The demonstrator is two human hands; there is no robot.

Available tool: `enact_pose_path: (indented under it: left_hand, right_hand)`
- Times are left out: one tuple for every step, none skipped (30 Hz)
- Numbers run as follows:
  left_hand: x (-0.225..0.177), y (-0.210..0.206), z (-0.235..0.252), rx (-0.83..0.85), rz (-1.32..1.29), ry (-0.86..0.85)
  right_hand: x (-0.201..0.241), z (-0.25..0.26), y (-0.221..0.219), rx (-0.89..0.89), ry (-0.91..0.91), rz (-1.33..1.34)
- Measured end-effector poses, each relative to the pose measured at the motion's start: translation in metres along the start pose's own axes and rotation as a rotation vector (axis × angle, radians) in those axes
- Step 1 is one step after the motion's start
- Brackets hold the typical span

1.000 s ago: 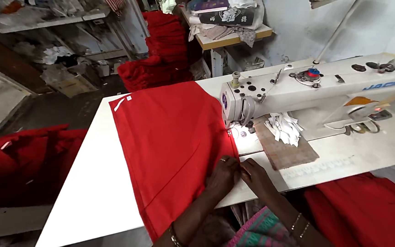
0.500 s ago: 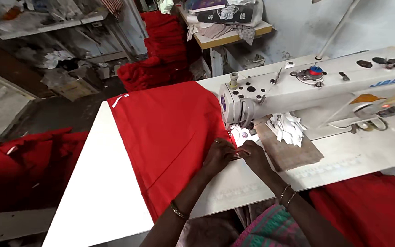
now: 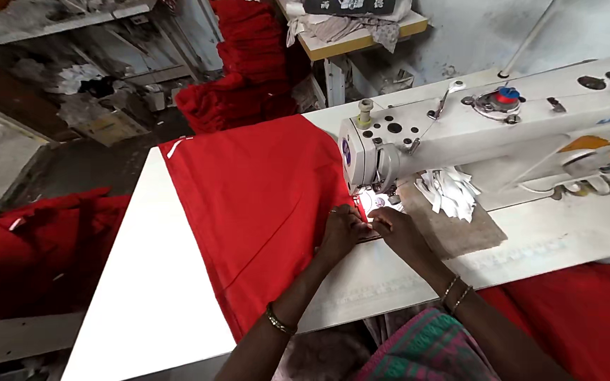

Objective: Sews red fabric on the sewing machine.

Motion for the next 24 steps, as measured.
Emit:
enact_pose_path:
  left_hand:
    - [-0.003, 0.003, 0.004, 0.075, 0.012, 0.085]
    - [-0.006, 0.005, 0.010, 0.166, 0.009, 0.195]
    - [-0.006, 0.007, 0.017, 0.248, -0.009, 0.306]
    - [-0.006, 0.007, 0.023, 0.309, -0.033, 0.393]
    - [-0.005, 0.006, 0.027, 0.347, -0.071, 0.449]
    - [-0.004, 0.006, 0.029, 0.374, -0.101, 0.477]
    - [-0.005, 0.007, 0.029, 0.374, -0.091, 0.475]
    - [-0.011, 0.009, 0.024, 0.349, -0.028, 0.451]
    - [-0.019, 0.011, 0.015, 0.304, 0.065, 0.408]
    - [-0.026, 0.011, 0.006, 0.232, 0.139, 0.361]
    - [-0.028, 0.009, -0.001, 0.149, 0.173, 0.302]
    - [-0.025, 0.005, -0.007, 0.061, 0.169, 0.246]
    - [-0.020, 0.002, -0.010, -0.026, 0.134, 0.194]
    - [-0.012, 0.000, -0.011, -0.080, 0.085, 0.158]
    - [-0.007, -0.001, -0.010, -0.084, 0.044, 0.158]
    - [-0.005, 0.000, -0.006, -0.065, 0.025, 0.180]
    - [-0.006, 0.002, -0.002, -0.025, 0.028, 0.228]
    - [-0.009, 0.005, 0.003, 0.023, 0.048, 0.291]
    - [-0.013, 0.007, 0.007, 0.073, 0.065, 0.363]
    - [-0.016, 0.009, 0.010, 0.106, 0.085, 0.421]
    - [-0.018, 0.010, 0.011, 0.099, 0.107, 0.444]
    - [-0.019, 0.008, 0.008, 0.042, 0.129, 0.415]
    - [-0.017, 0.004, 0.003, -0.042, 0.153, 0.332]
    - [-0.015, -0.001, -0.003, -0.108, 0.195, 0.231]
  right_hand:
    - [0.000, -0.004, -0.002, -0.020, 0.125, -0.061]
    - [0.000, -0.007, -0.005, -0.025, 0.249, -0.137]
    - [0.000, -0.010, -0.008, -0.029, 0.355, -0.222]
    - [-0.002, -0.013, -0.011, -0.045, 0.442, -0.294]
    - [-0.003, -0.013, -0.013, -0.084, 0.518, -0.341]
    - [-0.005, -0.012, -0.015, -0.128, 0.565, -0.356]
    - [-0.007, -0.009, -0.016, -0.156, 0.570, -0.343]
    - [-0.008, -0.007, -0.017, -0.164, 0.531, -0.304]
    - [-0.009, -0.004, -0.018, -0.149, 0.458, -0.246]
    - [-0.009, -0.001, -0.017, -0.122, 0.373, -0.193]
    - [-0.009, 0.002, -0.016, -0.082, 0.283, -0.148]
    - [-0.007, 0.006, -0.013, -0.007, 0.175, -0.109]
    - [-0.006, 0.011, -0.010, 0.090, 0.068, -0.070]
    - [-0.004, 0.015, -0.007, 0.184, -0.029, -0.035]
    - [-0.003, 0.018, -0.004, 0.233, -0.093, -0.005]
    - [-0.002, 0.019, -0.002, 0.225, -0.122, 0.021]
    - [-0.001, 0.017, -0.001, 0.177, -0.122, 0.039]
    - [-0.002, 0.015, -0.002, 0.096, -0.073, 0.041]
    - [-0.005, 0.011, -0.004, 0.016, 0.009, 0.034]
    - [-0.006, 0.007, -0.008, -0.044, 0.095, 0.017]
    - [-0.006, 0.002, -0.010, -0.066, 0.147, -0.016]
    - [-0.004, -0.002, -0.012, -0.068, 0.175, -0.058]
    - [-0.002, -0.005, -0.014, -0.068, 0.198, -0.099]
    - [0.000, -0.007, -0.016, -0.066, 0.215, -0.142]
Point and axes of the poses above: each hand's wrist, its own z-axis towards the middle knuckle, its own y-axis out of the back of the hand, x = y × z, the point moved 4 cm from there along z, towards the middle knuckle, and after that the axes turned 7 degrees about z, right-handed, at the moved point
